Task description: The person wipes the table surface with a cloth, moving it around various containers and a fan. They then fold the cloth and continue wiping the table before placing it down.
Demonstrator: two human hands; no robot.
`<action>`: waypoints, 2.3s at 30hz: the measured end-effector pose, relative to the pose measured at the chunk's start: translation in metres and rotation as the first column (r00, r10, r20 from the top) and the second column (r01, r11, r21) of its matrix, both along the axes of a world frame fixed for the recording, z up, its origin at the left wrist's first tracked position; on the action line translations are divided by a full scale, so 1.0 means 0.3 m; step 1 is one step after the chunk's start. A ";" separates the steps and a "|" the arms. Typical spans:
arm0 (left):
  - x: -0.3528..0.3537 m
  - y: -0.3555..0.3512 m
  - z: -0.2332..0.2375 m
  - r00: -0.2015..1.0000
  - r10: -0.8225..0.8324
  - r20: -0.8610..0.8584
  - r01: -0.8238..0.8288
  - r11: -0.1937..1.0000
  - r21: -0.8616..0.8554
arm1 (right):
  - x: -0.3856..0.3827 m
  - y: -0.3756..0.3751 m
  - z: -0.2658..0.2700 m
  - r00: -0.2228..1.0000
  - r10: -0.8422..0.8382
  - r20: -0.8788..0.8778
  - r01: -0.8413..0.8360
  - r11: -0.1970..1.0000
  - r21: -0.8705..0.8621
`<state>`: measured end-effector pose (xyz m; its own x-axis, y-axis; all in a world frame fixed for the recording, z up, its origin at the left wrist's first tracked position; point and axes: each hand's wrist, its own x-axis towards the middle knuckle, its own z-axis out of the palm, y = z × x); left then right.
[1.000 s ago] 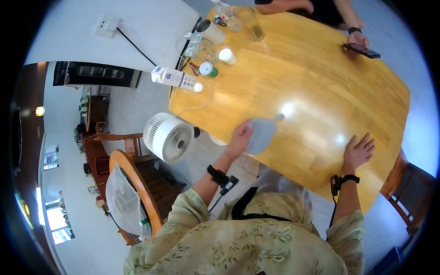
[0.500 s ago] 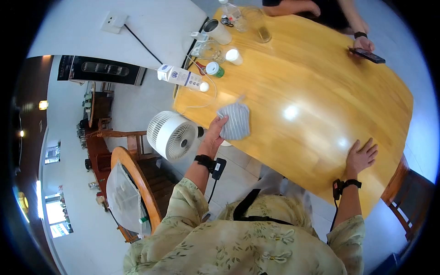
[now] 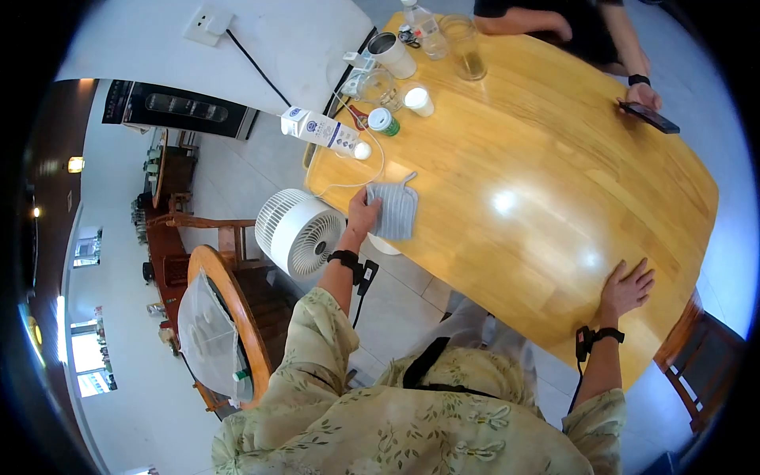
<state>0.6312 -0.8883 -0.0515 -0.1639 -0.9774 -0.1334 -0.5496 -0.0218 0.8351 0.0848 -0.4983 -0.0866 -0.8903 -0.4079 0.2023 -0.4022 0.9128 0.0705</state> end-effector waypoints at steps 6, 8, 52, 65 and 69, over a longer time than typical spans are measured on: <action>-0.142 0.066 0.270 0.884 -0.020 0.467 -0.009 0.998 0.060 | -0.002 0.005 -0.009 1.000 0.007 -0.028 -0.007 1.000 0.019; -0.131 0.087 0.213 0.808 -0.009 0.589 0.107 0.985 -0.132 | 0.000 0.003 -0.002 1.000 0.002 -0.012 -0.001 1.000 0.030; -0.051 -0.064 0.039 0.571 0.224 0.790 -0.176 0.973 -0.149 | -0.033 0.038 -0.060 0.997 0.040 -0.066 -0.041 0.999 -0.012; 0.043 -0.242 -0.068 0.549 0.359 0.755 -0.143 0.930 -0.338 | -0.023 0.036 -0.044 0.999 0.032 -0.039 -0.032 0.999 0.011; 0.061 -0.285 -0.079 0.546 0.341 0.765 -0.137 0.937 -0.320 | -0.031 0.039 -0.057 0.998 0.037 -0.058 -0.036 0.999 0.022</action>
